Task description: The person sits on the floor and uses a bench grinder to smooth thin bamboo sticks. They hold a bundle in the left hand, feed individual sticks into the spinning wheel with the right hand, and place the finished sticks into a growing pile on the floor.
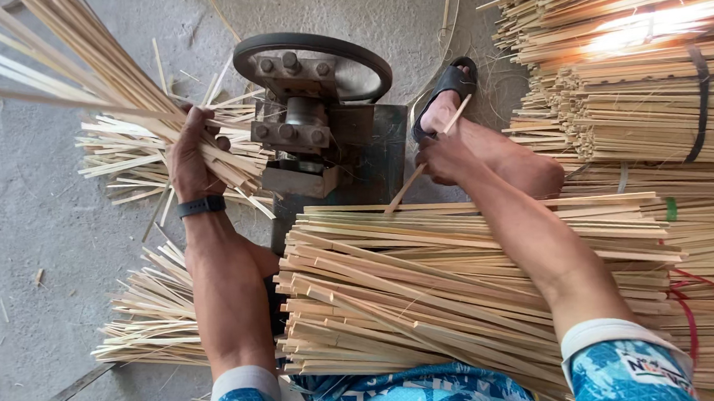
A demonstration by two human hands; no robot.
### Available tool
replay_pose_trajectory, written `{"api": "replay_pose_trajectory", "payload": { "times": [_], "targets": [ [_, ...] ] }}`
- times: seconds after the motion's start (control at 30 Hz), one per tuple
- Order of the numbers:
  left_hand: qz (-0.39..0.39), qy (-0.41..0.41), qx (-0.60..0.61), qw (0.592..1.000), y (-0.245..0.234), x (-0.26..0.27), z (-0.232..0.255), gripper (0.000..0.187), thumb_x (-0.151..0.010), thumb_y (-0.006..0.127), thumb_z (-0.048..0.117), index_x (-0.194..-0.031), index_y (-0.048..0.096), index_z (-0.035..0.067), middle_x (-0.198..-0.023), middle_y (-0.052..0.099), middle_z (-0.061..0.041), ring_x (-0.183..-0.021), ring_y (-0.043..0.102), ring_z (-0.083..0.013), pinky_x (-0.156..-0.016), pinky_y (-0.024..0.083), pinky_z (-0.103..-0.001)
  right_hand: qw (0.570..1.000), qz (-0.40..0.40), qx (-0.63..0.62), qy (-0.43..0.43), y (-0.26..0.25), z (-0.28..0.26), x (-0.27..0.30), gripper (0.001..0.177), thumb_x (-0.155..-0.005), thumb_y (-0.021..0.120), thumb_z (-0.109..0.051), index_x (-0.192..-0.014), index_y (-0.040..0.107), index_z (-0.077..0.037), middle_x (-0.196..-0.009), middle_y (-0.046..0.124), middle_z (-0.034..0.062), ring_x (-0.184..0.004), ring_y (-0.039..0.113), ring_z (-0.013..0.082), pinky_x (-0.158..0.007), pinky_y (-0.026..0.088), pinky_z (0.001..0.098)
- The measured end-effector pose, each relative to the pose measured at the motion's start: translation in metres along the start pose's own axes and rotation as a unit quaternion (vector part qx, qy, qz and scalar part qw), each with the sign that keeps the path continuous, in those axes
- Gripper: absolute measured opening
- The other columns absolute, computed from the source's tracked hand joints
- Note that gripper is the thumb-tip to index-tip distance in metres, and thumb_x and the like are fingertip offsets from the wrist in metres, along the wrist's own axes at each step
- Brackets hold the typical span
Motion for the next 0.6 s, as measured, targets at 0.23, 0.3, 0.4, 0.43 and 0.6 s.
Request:
{"api": "replay_pose_trajectory", "payload": {
  "times": [0.23, 0.3, 0.4, 0.43, 0.6],
  "targets": [
    [0.037, 0.018, 0.128, 0.991, -0.035, -0.009, 0.016, 0.02, -0.101, 0.072, 0.021, -0.103, 0.063, 0.004, -0.085, 0.064, -0.008, -0.075, 0.065, -0.0183, -0.062, 0.059, -0.03, 0.828, 0.531, -0.107, -0.141, -0.144, 0.023, 0.148, 0.014, -0.103, 0.062, -0.013, -0.115, 0.061, -0.005, -0.102, 0.069, 0.0073, -0.093, 0.071, 0.0227, -0.102, 0.056, 0.0531],
    [0.022, 0.012, 0.18, 0.983, -0.038, -0.015, 0.018, 0.024, -0.101, 0.075, 0.023, -0.097, 0.06, 0.005, -0.084, 0.063, -0.005, -0.074, 0.063, -0.017, -0.061, 0.057, -0.031, 0.82, 0.558, -0.064, -0.111, -0.157, 0.03, 0.179, 0.025, -0.103, 0.058, -0.023, -0.121, 0.063, -0.006, -0.087, 0.062, 0.0068, -0.079, 0.065, 0.0225, -0.08, 0.058, 0.0462],
    [-0.01, 0.045, 0.165, 0.985, -0.031, -0.013, 0.021, 0.027, -0.104, 0.079, 0.02, -0.101, 0.059, 0.003, -0.084, 0.061, -0.005, -0.07, 0.057, -0.0134, -0.058, 0.05, -0.028, 0.88, 0.474, -0.017, -0.016, -0.161, 0.044, 0.187, 0.042, -0.102, 0.057, -0.045, -0.127, 0.073, -0.015, -0.076, 0.051, 0.003, -0.066, 0.054, 0.0172, -0.052, 0.052, 0.0324],
    [0.012, 0.036, 0.153, 0.988, -0.033, -0.011, 0.02, 0.028, -0.101, 0.079, 0.02, -0.104, 0.058, 0.002, -0.086, 0.064, -0.007, -0.071, 0.059, -0.0143, -0.058, 0.052, -0.028, 0.904, 0.427, 0.0, 0.02, -0.157, 0.046, 0.18, 0.041, -0.101, 0.055, -0.049, -0.122, 0.074, -0.019, -0.075, 0.049, 0.0014, -0.063, 0.052, 0.0151, -0.046, 0.048, 0.0307],
    [0.005, 0.014, 0.054, 0.998, -0.009, 0.0, 0.016, 0.044, -0.088, 0.083, 0.013, -0.117, 0.052, 0.002, -0.097, 0.071, -0.014, -0.076, 0.067, -0.0182, -0.058, 0.062, -0.029, 0.943, 0.327, -0.04, 0.053, -0.138, 0.018, 0.144, 0.043, -0.105, 0.05, -0.048, -0.113, 0.079, -0.017, -0.071, 0.051, 0.0028, -0.056, 0.051, 0.0143, -0.039, 0.046, 0.0283]
  ]
}}
Point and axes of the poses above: each hand's wrist, its own x-axis away from the middle knuckle, its own y-axis out of the palm, z = x × y, the point moved 10 cm from there along -x, towards the middle knuckle
